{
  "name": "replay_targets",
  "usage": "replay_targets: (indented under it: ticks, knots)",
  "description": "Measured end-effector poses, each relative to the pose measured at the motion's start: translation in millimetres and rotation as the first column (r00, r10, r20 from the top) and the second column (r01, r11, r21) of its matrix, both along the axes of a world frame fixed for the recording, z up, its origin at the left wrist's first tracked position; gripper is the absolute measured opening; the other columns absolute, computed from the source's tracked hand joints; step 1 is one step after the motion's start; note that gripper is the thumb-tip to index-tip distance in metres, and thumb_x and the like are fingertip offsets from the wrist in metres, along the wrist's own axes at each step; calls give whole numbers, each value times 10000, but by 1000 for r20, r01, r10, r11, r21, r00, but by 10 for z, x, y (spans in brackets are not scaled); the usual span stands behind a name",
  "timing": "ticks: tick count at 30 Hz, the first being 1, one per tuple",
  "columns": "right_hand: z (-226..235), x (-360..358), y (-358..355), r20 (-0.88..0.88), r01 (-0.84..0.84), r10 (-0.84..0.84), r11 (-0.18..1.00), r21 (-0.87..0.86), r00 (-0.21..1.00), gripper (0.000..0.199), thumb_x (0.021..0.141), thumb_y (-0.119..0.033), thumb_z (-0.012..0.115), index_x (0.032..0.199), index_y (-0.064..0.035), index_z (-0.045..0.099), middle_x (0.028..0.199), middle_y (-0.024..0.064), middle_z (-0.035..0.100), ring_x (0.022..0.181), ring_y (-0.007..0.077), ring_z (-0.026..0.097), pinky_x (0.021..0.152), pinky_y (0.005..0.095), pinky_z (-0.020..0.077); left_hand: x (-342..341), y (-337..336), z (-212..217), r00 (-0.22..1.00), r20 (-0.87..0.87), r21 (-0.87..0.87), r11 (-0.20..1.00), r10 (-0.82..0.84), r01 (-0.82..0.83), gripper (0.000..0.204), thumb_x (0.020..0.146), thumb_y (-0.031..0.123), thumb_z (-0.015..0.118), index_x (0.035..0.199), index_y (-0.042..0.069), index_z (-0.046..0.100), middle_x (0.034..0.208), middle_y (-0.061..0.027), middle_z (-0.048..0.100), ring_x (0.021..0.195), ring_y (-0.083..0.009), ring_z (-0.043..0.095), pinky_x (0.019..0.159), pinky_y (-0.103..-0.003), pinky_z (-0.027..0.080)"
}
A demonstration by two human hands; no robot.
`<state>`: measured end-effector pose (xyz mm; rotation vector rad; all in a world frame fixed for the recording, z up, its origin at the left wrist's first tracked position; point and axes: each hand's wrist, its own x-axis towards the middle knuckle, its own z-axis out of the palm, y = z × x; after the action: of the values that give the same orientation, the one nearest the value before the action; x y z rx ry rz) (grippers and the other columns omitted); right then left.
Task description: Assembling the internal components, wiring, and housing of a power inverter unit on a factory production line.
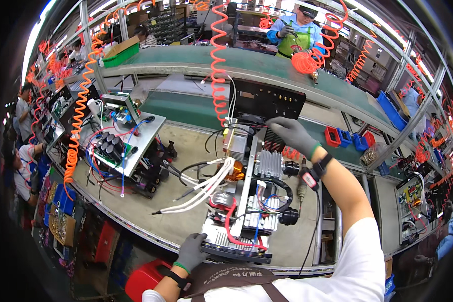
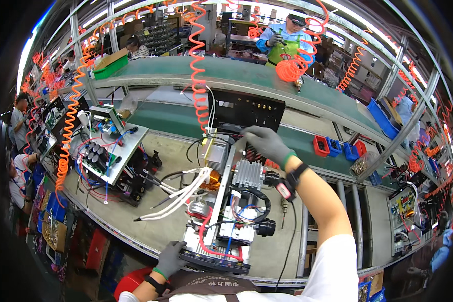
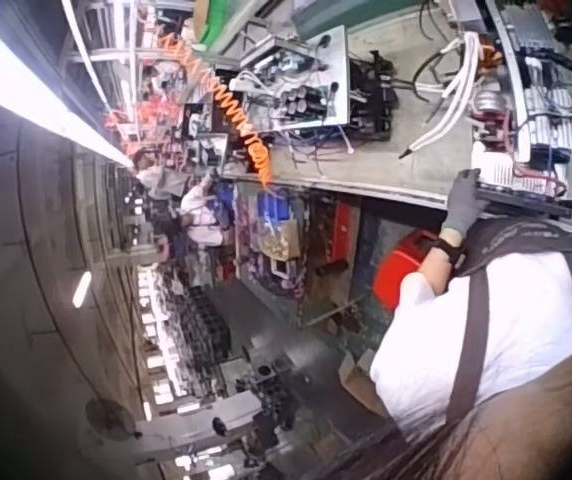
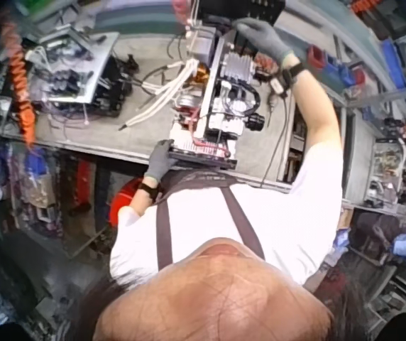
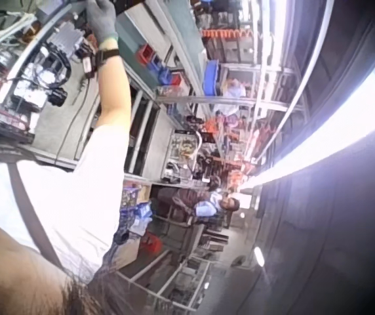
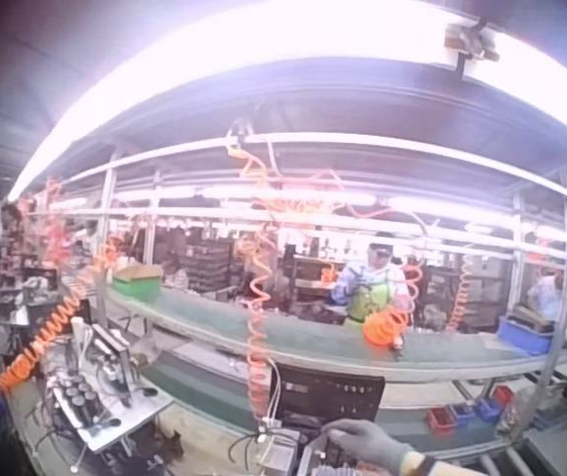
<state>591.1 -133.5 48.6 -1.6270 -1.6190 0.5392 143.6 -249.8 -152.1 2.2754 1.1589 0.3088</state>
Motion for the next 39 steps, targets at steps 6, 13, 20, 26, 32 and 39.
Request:
replay_targets:
  ticks: [6,13,20,26,32,39]
  knots:
    - [-13,-686,1280,438,268,-140,931,-246,888,511,873,-491,600,1094,-42,704,1038,191,700,1003,333,669,895,391,505,-473,44,396,989,126,123,991,-76,61,535,749,341,782,1190,83,625,1150,-196,622,1028,-367,610,867,-437,513]
    - [-292,-1042,1813,360,401,-292,873,-278,886,341,807,-400,675,968,-106,740,959,118,723,929,303,690,844,420,516,-1197,461,1135,945,325,57,997,32,-54,554,854,204,691,1354,128,464,1244,-197,554,1047,-324,614,835,-421,534]
    - [-748,-1661,1657,888,-155,351,935,-318,297,150,741,-221,672,824,-123,750,882,115,714,909,335,652,774,459,496,-231,1404,2078,707,672,29,962,-220,271,403,811,84,672,1203,14,605,1063,-141,635,964,-243,627,833,-337,503]
    - [-268,-1274,1325,293,-356,381,925,-136,877,278,802,-231,654,1057,-134,702,936,113,707,911,339,664,795,410,525,1085,2308,1933,583,813,-292,874,13,388,526,894,187,601,1378,23,481,1264,-127,581,1129,-172,562,948,-326,457]
    - [63,-822,1038,699,154,20,971,-184,715,440,790,-256,652,1219,-161,629,1125,160,635,1098,345,587,924,454,483,1663,3082,1561,779,627,-128,983,-23,131,461,871,181,566,1316,60,555,1235,-138,609,1041,-244,620,920,-354,482]
    - [-250,-747,916,709,214,-22,959,-184,705,265,846,-293,616,1066,-152,659,1029,113,649,1026,332,589,896,453,485,2018,3384,1259,900,313,268,938,-302,221,400,834,151,561,1224,130,644,1207,-162,625,1076,-369,592,977,-408,462]
